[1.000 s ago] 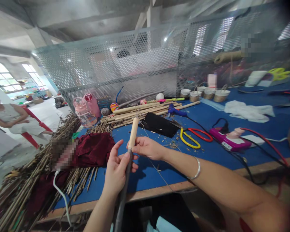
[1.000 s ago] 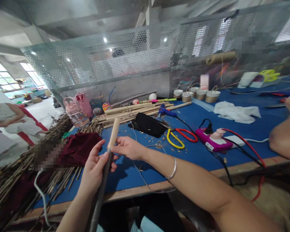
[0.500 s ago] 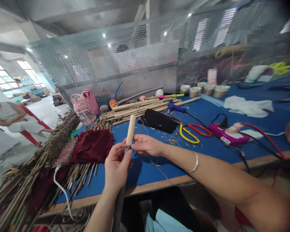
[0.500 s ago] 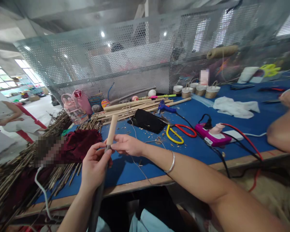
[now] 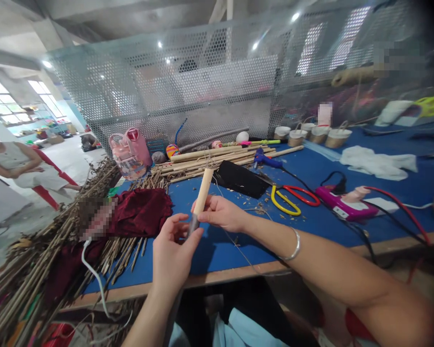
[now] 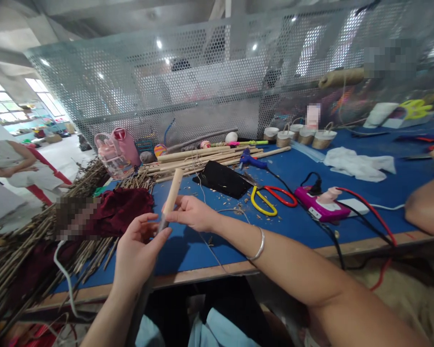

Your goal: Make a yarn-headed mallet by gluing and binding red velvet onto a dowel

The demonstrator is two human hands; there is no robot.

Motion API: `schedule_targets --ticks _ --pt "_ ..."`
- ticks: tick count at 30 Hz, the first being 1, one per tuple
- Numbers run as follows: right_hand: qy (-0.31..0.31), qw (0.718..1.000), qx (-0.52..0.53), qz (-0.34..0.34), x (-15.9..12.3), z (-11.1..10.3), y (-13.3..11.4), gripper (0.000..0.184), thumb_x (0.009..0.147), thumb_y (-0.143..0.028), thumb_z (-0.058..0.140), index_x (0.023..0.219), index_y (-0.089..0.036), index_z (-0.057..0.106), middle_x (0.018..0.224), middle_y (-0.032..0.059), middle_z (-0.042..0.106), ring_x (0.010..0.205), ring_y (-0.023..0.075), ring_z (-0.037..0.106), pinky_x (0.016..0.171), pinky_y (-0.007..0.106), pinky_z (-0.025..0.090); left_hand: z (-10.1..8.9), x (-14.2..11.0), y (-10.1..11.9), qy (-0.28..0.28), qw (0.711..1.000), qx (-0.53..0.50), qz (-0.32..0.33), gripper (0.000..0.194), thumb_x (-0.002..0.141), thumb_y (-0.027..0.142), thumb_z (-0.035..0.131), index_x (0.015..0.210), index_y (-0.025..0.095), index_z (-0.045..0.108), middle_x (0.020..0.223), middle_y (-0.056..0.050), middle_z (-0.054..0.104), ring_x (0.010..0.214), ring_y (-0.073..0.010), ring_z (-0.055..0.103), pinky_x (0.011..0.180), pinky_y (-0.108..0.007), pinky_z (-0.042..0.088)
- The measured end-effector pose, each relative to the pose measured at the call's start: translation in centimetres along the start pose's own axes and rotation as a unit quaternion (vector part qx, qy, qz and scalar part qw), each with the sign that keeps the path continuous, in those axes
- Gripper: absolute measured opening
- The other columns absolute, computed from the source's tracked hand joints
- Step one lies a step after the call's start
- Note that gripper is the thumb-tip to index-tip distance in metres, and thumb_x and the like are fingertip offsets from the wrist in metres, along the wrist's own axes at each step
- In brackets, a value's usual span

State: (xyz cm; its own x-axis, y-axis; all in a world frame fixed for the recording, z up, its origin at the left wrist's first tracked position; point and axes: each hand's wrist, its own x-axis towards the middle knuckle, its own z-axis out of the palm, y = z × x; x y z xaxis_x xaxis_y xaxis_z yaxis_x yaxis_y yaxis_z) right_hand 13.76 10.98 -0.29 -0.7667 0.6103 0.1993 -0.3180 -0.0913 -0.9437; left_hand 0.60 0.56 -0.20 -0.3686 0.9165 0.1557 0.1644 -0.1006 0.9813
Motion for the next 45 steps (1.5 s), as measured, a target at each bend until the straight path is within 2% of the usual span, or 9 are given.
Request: schedule_targets --ticks 5,10,15,23,29,35,39,42,45 --pt "-0.031 0.999 0.026 0.021 0.0 -0.1 0.0 0.04 0.069 -0.039 0.076 0.091 -0.011 0.059 0.067 -0.0018 0.061 0.056 0.0075 0.055 0.055 0.021 0.041 0.1 0.7 -0.3 -0.134 0.971 -0.173 -0.1 0.062 0.072 0.041 0.07 0.121 0.017 0.041 0.079 -0.005 0.07 0.061 -0.0156 0.066 0.059 -0.027 0.052" --pt "0.001 0.999 -0.004 0.035 0.1 -0.3 0.3 0.042 0.063 -0.039 0.08 0.087 -0.01 0.06 0.075 0.0014 0.065 0.068 0.0104 0.061 0.067 0.024 0.046 0.6 0.6 -0.6 -0.031 0.996 -0.088 -0.001 0.075 0.066 0.027 0.077 0.13 0.022 0.041 0.074 0.003 0.066 0.067 -0.01 0.063 0.063 -0.019 0.048" --pt "-0.044 0.998 0.016 0.038 0.0 -0.4 0.3 0.043 0.068 -0.041 0.076 0.093 -0.01 0.06 0.066 -0.0019 0.061 0.055 0.0067 0.053 0.055 0.02 0.04 0.4 0.7 -0.2 -0.128 0.97 -0.187 -0.088 0.092 0.07 0.037 0.072 0.143 0.016 0.02 0.069 -0.001 0.069 0.048 -0.0117 0.059 0.05 -0.022 0.047" --pt "-0.014 0.999 -0.035 0.027 0.4 -0.5 0.5 0.04 0.064 -0.043 0.078 0.082 -0.011 0.062 0.071 0.0001 0.064 0.065 0.0091 0.058 0.062 0.021 0.045 0.2 0.0 -1.5 -0.06 0.997 0.012 0.051 0.033 0.076 0.031 0.068 0.105 0.023 0.054 0.094 -0.004 0.067 0.071 -0.0137 0.064 0.06 -0.021 0.049" --pt "-0.039 0.999 -0.022 0.024 0.5 -0.5 0.3 0.036 0.068 -0.04 0.076 0.083 -0.012 0.059 0.046 -0.0096 0.042 0.053 0.0081 0.052 0.054 0.019 0.04 0.4 -0.1 -1.8 -0.043 0.996 0.036 0.065 0.032 0.079 0.031 0.064 0.107 0.025 0.051 0.091 -0.002 0.066 0.063 -0.0107 0.06 0.053 -0.019 0.046" --pt "-0.054 0.998 -0.024 0.029 0.1 -0.3 0.1 0.041 0.071 -0.042 0.073 0.091 -0.012 0.055 0.049 -0.0097 0.046 0.039 0.0021 0.033 0.041 0.016 0.025 0.4 0.3 -1.4 -0.091 0.992 -0.083 -0.013 0.034 0.076 0.033 0.067 0.1 0.024 0.045 0.071 0.006 0.061 0.04 -0.0057 0.047 0.036 -0.016 0.037" --pt "-0.028 0.999 -0.022 0.014 -0.1 0.0 -0.2 0.043 0.07 -0.044 0.073 0.093 -0.012 0.054 0.07 -0.0017 0.06 0.051 0.0047 0.048 0.047 0.017 0.034 0.5 1.1 -1.1 -0.165 0.961 -0.205 -0.083 0.042 0.071 0.038 0.071 0.098 0.022 0.042 0.073 0.002 0.066 0.038 -0.0073 0.051 0.035 -0.017 0.039" --pt "0.006 0.998 -0.058 -0.001 0.0 -0.1 0.0 0.044 0.068 -0.047 0.074 0.086 -0.013 0.054 0.073 -0.0012 0.058 0.057 0.0063 0.05 0.052 0.019 0.036 0.1 1.2 -1.1 -0.151 0.951 -0.227 -0.148 0.045 0.076 0.052 0.061 0.102 0.018 0.047 0.076 -0.005 0.069 0.05 -0.0119 0.061 0.045 -0.021 0.047" --pt "0.02 0.993 -0.118 0.008 0.1 -0.4 0.4 0.045 0.068 -0.05 0.072 0.086 -0.013 0.054 0.061 -0.0061 0.047 0.049 0.0044 0.036 0.046 0.019 0.026 -1.0 0.5 -1.3 -0.088 0.964 -0.186 -0.17 0.051 0.081 0.061 0.048 0.111 0.019 0.048 0.084 -0.006 0.069 0.064 -0.0154 0.065 0.053 -0.024 0.05"
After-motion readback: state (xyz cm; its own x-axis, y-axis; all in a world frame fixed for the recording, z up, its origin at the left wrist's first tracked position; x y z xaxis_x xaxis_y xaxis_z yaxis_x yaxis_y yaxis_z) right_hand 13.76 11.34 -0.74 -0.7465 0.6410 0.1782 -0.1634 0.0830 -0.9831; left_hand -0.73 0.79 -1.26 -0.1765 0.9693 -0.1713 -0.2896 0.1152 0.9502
